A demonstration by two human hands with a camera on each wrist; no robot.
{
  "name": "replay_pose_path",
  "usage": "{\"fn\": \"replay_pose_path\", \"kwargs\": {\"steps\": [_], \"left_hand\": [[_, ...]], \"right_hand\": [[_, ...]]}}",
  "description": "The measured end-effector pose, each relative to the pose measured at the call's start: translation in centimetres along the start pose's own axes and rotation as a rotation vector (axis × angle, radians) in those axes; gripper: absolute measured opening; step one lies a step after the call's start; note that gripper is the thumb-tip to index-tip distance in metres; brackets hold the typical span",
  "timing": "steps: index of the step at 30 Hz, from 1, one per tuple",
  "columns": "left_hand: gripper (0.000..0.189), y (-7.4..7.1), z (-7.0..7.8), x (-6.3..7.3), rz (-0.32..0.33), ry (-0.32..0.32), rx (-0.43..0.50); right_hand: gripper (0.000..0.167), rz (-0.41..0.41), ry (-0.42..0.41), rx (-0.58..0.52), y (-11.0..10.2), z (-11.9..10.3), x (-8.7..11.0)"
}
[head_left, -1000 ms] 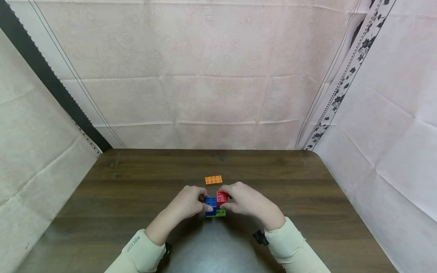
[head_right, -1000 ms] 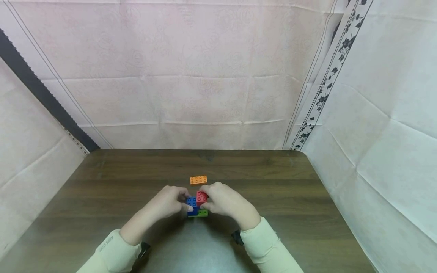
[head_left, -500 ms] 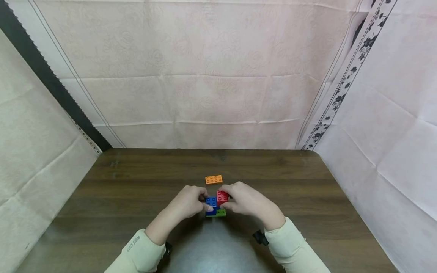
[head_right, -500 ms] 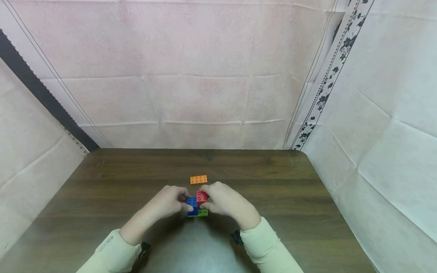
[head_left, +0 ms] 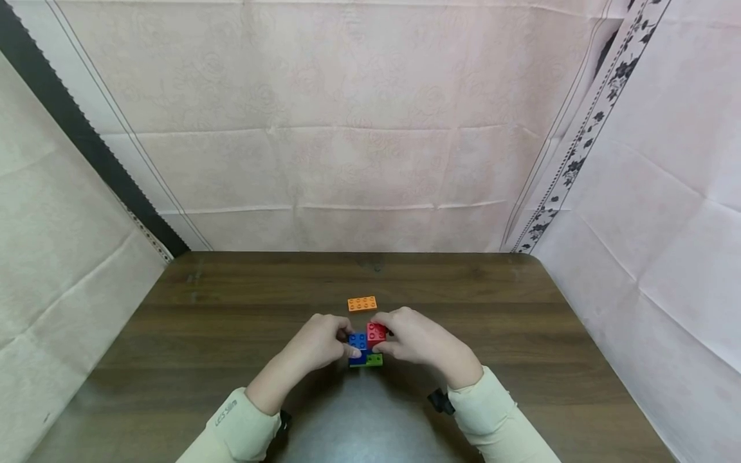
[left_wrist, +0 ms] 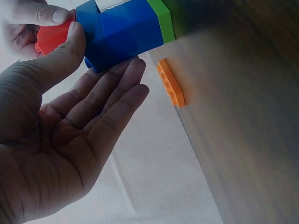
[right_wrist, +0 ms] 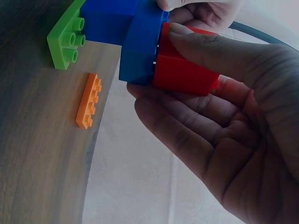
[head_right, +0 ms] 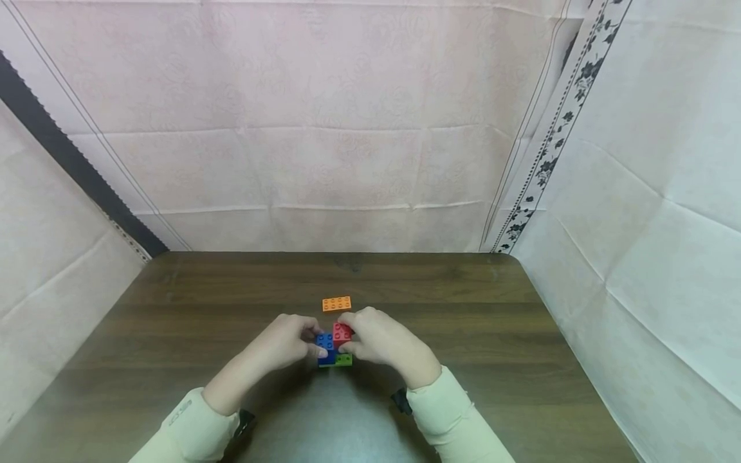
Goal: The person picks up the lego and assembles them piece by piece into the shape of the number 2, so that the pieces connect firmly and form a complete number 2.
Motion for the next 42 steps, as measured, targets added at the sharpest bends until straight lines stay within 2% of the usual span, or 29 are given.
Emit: {"fn": "replay_pose_path", "kwargs": {"steps": [9, 42], "left_hand": [[0.027, 0.05, -0.02, 0.06, -0.002, -0.013, 0.015], [0.027, -0.01, -0.02, 0.04, 0.005, 0.005, -0.001]], "right_hand": [[0.027, -0.012, 0.012, -0.007, 0.08, -0.03, -0.08], [0.029, -0.009, 0.004, -0.016, -0.03, 0.07, -0.05]]}}
Point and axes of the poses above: each hand's wrist, its own x-axis away from the middle knuckle, its own y-axis out of the palm, z = x × y, the point moved 5 cm from there along -x, towards the middle knuckle, and after that the axes turned 8 degrees about x, right-handed, at the moved point
